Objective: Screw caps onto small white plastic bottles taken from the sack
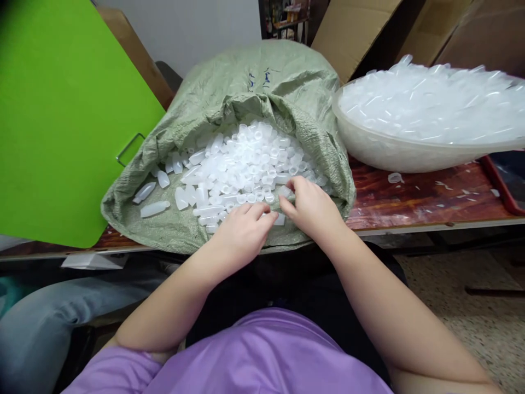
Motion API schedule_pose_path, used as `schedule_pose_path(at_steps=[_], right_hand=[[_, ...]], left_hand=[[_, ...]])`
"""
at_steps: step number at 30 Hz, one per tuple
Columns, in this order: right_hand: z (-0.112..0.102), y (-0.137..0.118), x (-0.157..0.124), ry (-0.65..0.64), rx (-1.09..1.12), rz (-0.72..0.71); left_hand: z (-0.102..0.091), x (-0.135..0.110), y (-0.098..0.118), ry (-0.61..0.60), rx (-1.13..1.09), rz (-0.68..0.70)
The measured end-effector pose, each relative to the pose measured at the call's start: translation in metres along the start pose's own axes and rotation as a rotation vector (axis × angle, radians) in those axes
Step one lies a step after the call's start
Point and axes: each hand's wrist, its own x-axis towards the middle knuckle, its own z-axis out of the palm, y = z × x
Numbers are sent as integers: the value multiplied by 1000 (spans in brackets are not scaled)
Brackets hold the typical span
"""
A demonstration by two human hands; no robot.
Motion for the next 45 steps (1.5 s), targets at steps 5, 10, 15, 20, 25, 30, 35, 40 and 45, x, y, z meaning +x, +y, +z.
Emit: schedule_pose_path(at_steps=[5,10,15,20,25,30,35,40,45], right_hand=[[-23,6,-44,47,339,-48],[-22,5,-79,113,472,29],[-20,-8,-87,92,578,-139],[-33,-12,-88,105,359,-559],[-37,-15,-101,-84,231,-853],[-15,-14,-120,-115,312,-999],[16,-11,-131,-487,358,-540],[39,-10,-144,-533,529,10],[52,-8,-151,-471,584,-3]], left_hand=[[12,26,0,-73,123,-46],[12,7,6,228,-575,-194],[18,-20,11,388,-1467,-324],[13,-39,3,67,-1448,-496],[23,-57,-6,-415,-1514,-547],[75,-75,-8,-1004,-1840,-781],[104,-81,-5,-990,-1867,-902],[104,-76,1,-670,-1852,-958],[110,-75,3,-702,-1863,-1027]])
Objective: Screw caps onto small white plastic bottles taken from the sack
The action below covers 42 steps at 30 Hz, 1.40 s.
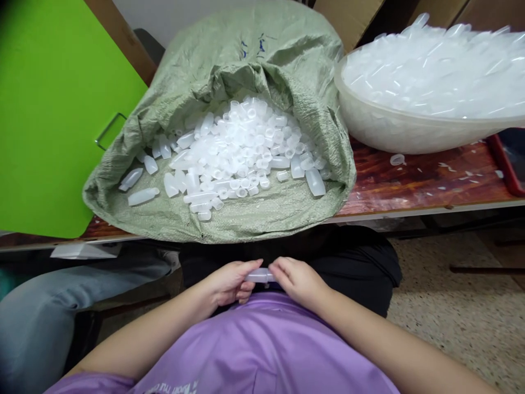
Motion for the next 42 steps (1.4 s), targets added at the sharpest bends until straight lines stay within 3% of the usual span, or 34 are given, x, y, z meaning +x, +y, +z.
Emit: schedule_pose_path(at_steps=[3,7,9,13,17,20,24,30,33,38,42], right_hand=[[0,6,0,58,-9,46],[-12,13,-2,104,-222,-300],[-15,14,-1,61,-264,-373],[-2,13,7,53,-146,-122],[11,12,21,121,-57,56],[5,7,26,161,-19,95],[-3,2,29,216,-6,93],[27,6,38,237,111,256],[36,12,41,184,115,326],[10,27,38,60,-37,350],[-33,13,27,-103,-157,330]], left_hand=[[2,3,-2,-20,15,22],[3,5,-1,1,8,41],[3,7,0,5,-58,4],[5,11,0,33,-116,-18],[11,13,-2,218,-32,234],[13,12,2,292,7,387],[15,12,6,253,8,423],[18,19,2,491,123,619],[13,26,4,524,242,632],[0,43,14,503,493,511],[-5,42,19,465,624,614]])
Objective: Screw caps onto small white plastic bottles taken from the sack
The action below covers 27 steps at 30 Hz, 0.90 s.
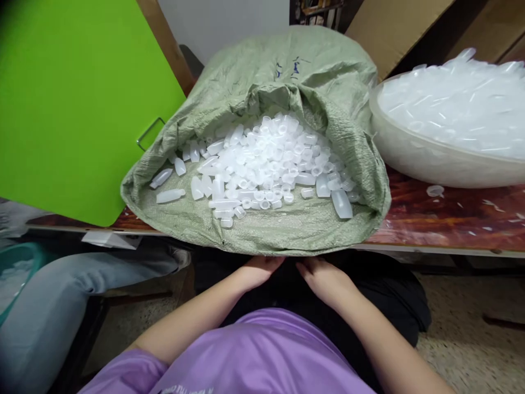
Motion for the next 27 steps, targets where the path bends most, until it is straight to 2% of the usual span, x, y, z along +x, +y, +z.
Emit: schedule_pose_path(at_steps=[1,3,4,5,7,9,10,11,12,13,15,16,17,19,21,23,27], right_hand=[[-12,-7,-6,-91,-18,-27],[-37,-29,-16,-370,-44,-187],[-48,-42,-18,-392,-23,-274],[-58,-54,-16,-322,-17,-342],[-75,-72,-3,28,-125,-385],[-83,-82,22,361,-342,-323],[-85,-84,36,446,-453,-286],[-84,-84,49,479,-549,-254],[-83,-83,61,475,-622,-236],[-80,-81,72,457,-670,-233],[-74,-76,84,439,-702,-260],[-71,-73,87,448,-693,-282],[-68,-69,88,473,-671,-299],[-65,-60,86,542,-603,-314],[-64,-51,81,600,-530,-315],[-64,-45,77,606,-471,-338],[-62,-38,71,569,-376,-374]], left_hand=[[-4,-3,3,-22,68,58],[-16,-13,12,-108,234,136],[-24,-21,20,-167,309,149],[-34,-29,28,-252,366,166],[-54,-48,49,-410,423,213],[-75,-66,68,-508,396,294],[-86,-73,75,-497,353,318],[-98,-79,80,-407,313,328],[-109,-82,83,-237,297,321],[-121,-83,83,-9,326,299],[-148,-79,78,488,537,204],[-162,-75,73,657,705,139],[-176,-70,68,746,870,62],[-203,-59,58,718,1074,-114],[-225,-47,50,597,1144,-260],[-242,-35,46,528,1150,-344],[-265,-12,47,489,1132,-425]])
